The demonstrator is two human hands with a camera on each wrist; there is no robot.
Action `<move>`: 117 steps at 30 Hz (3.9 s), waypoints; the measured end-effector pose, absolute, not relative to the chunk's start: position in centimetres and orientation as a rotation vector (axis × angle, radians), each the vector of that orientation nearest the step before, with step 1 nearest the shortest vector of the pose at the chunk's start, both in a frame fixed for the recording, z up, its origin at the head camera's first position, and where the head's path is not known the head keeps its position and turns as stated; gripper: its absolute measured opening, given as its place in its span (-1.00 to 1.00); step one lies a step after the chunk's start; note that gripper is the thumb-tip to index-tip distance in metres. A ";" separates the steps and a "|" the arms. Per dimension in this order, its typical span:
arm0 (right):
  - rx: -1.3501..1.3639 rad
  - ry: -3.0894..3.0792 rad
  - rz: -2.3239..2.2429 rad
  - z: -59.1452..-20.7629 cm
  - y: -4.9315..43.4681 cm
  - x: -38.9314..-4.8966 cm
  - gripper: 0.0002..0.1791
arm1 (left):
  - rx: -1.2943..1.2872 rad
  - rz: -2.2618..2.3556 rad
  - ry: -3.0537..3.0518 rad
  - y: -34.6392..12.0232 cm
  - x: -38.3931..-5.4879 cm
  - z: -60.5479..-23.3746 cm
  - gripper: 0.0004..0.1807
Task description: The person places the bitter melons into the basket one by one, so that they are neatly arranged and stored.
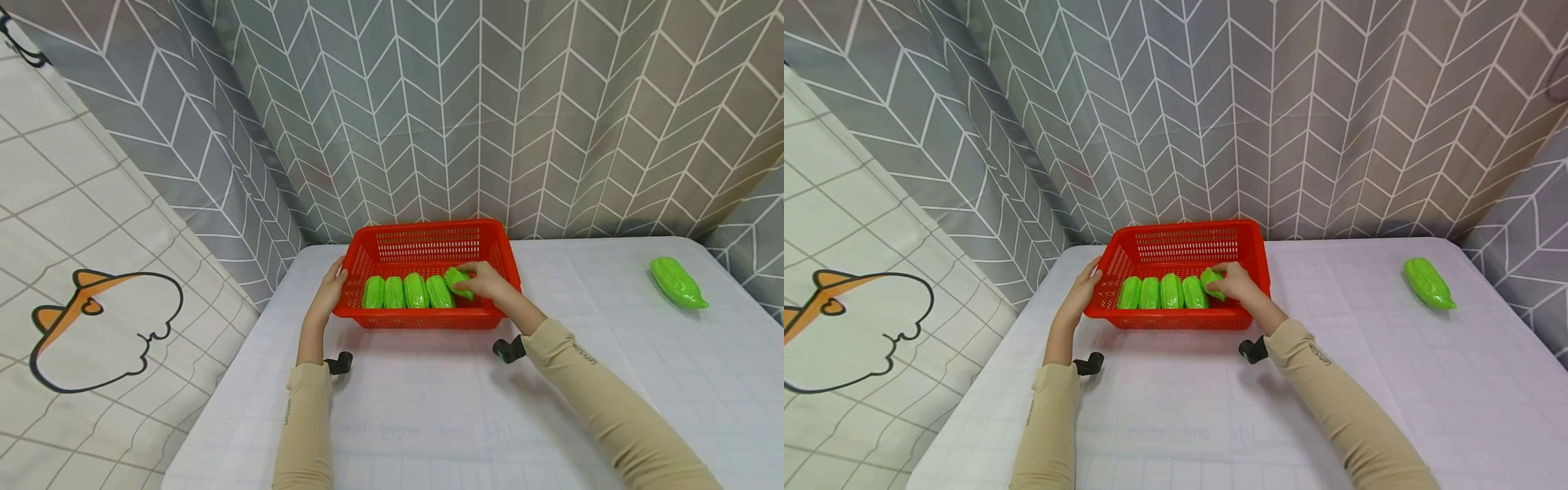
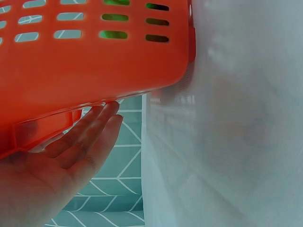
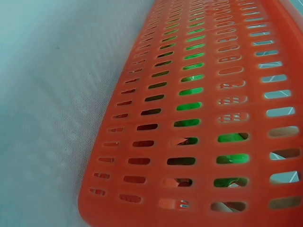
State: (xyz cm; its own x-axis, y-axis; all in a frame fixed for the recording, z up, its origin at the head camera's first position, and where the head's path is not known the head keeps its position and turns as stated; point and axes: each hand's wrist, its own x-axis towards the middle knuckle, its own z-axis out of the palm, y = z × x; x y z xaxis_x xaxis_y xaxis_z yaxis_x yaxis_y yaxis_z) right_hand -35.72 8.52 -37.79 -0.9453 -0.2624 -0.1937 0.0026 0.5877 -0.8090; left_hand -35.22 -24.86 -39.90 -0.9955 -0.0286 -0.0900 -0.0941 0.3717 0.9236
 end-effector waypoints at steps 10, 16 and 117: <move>-0.243 2.514 -1.270 -37.7 8.5 -35.6 -0.36 | -0.129 1.716 2.559 -24.8 -35.1 -39.8 -0.41; -0.239 2.494 -1.269 -37.9 8.5 -35.7 -0.34 | -0.140 1.709 2.565 -24.8 -35.0 -39.8 -0.41; -0.222 2.437 -1.874 -34.7 13.7 -35.2 -0.20 | -0.142 1.735 2.540 -24.9 -35.4 -39.8 -0.42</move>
